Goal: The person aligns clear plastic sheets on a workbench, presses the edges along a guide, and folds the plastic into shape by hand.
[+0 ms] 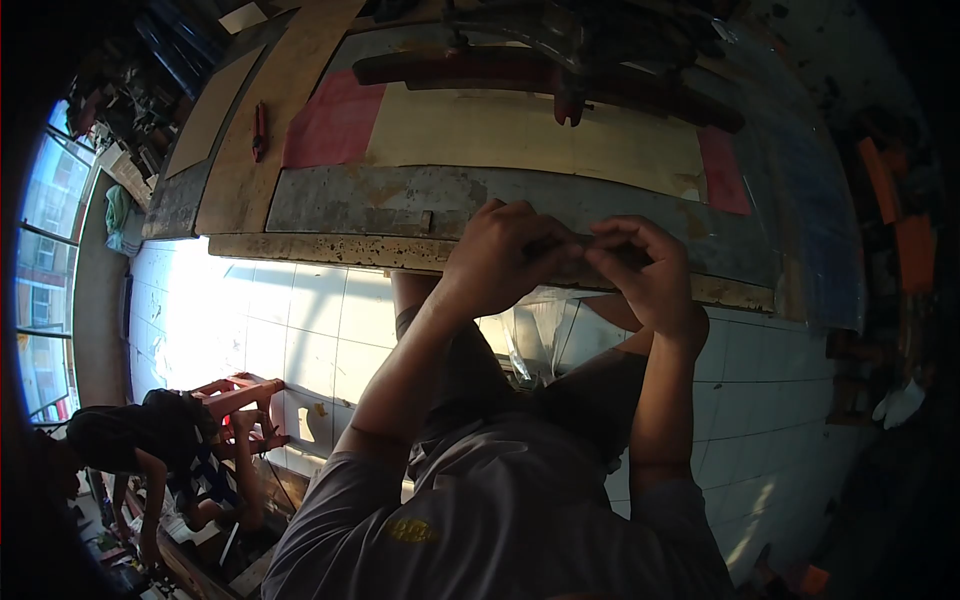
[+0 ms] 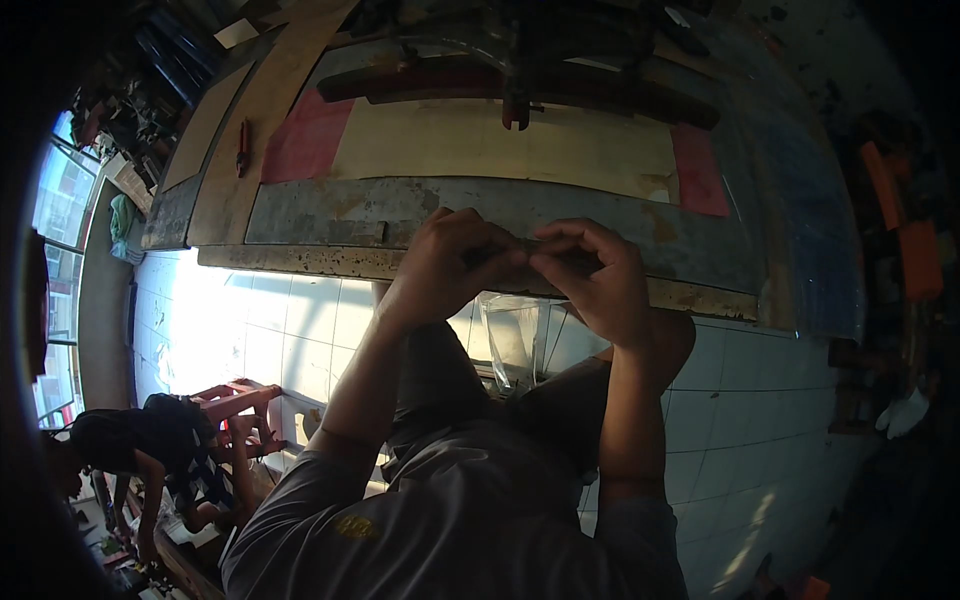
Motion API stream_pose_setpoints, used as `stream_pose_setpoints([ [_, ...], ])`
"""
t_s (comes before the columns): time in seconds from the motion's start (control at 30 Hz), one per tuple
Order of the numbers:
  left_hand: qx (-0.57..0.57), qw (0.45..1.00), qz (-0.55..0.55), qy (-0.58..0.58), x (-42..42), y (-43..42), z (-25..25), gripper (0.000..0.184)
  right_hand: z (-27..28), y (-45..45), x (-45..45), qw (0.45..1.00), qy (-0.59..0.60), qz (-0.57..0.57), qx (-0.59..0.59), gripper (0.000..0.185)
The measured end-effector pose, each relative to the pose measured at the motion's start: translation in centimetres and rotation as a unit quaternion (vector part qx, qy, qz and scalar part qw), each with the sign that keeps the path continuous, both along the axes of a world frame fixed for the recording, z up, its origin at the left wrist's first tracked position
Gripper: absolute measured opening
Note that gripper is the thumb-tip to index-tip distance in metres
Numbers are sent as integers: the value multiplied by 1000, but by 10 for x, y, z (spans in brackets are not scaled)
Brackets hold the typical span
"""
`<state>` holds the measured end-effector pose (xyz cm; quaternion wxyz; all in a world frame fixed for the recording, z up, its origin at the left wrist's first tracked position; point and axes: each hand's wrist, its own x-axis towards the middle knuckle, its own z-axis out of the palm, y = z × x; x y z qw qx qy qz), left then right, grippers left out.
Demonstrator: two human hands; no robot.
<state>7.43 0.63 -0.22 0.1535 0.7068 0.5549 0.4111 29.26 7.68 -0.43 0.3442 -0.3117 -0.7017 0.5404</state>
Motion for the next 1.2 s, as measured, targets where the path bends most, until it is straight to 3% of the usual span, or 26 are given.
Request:
stream_pose_setpoints([
  [0.53,-71,990,41,-111,-6,-3,-1,26,-9,4,11,991,90,-100,-5,19],
  [0.8,-158,966,51,-199,-9,-7,7,24,4,5,11,994,66,-90,2,24],
  [0.93,-158,965,57,-203,-7,-6,9,24,0,0,6,999,24,-34,17,29],
  [1.2,-117,967,52,-221,-9,-9,10,26,-5,3,12,997,14,-65,46,30],
])
